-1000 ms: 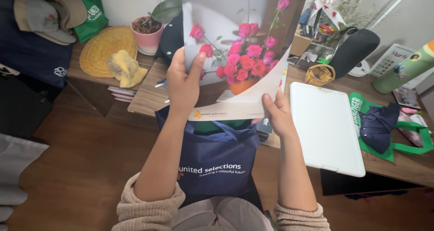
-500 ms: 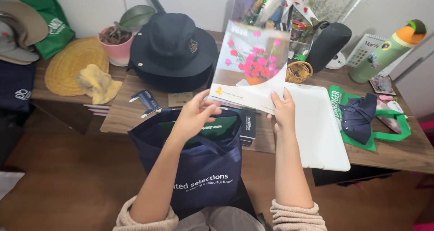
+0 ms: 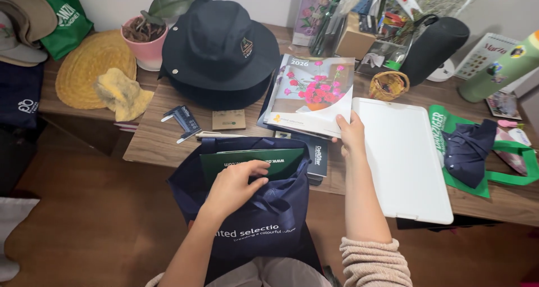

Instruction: The person folds a blue tote bag on their lap, then places it on the desk. They move a black hat aside, open the bag, and remove several items including a catalog, a clipboard with conversion charts, and a notebook. They flip through the notebook and place the items on the desk.

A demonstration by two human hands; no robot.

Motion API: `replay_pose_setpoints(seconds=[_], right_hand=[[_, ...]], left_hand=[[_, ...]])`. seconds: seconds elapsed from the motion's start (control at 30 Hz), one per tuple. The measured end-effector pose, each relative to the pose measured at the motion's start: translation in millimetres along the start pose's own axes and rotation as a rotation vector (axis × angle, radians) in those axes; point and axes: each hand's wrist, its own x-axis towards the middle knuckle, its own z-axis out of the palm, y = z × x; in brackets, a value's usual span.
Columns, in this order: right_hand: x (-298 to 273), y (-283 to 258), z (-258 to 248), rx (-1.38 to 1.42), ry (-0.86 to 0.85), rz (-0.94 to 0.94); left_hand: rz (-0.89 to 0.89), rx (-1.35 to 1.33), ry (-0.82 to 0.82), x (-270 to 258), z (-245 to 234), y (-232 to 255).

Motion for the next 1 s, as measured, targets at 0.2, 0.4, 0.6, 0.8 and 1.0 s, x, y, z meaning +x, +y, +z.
replay_pose_setpoints(seconds=[0.2,0.4,0.6,0.8,1.0], right_hand=[[0.6,-1.7,15.6,-0.091,-0.020,0.036],[6.4,6.0,12.5,-0.143,-0.035,0.074],[0.0,2.5,9.2,-0.197,-0.073,0.062],[-6.8,2.8,3.1,-0.790,0.037,-0.214],[-28.8,-12.0,4.9,-0.790,0.087,-0.580]], left_hand=[[-0.018,0.012,-0.030,-5.0,-0.3,-0.1],[-0.014,0.006,-0.060,-6.3,3.9,-2.7],[-0.005,0.023,-0.078,-6.2,8.2,-5.9],[0.025,0.031,-0.041,-7.7,14.5,-9.8],[0.087,0.123,0.134,-16.3,11.3,-18.2]])
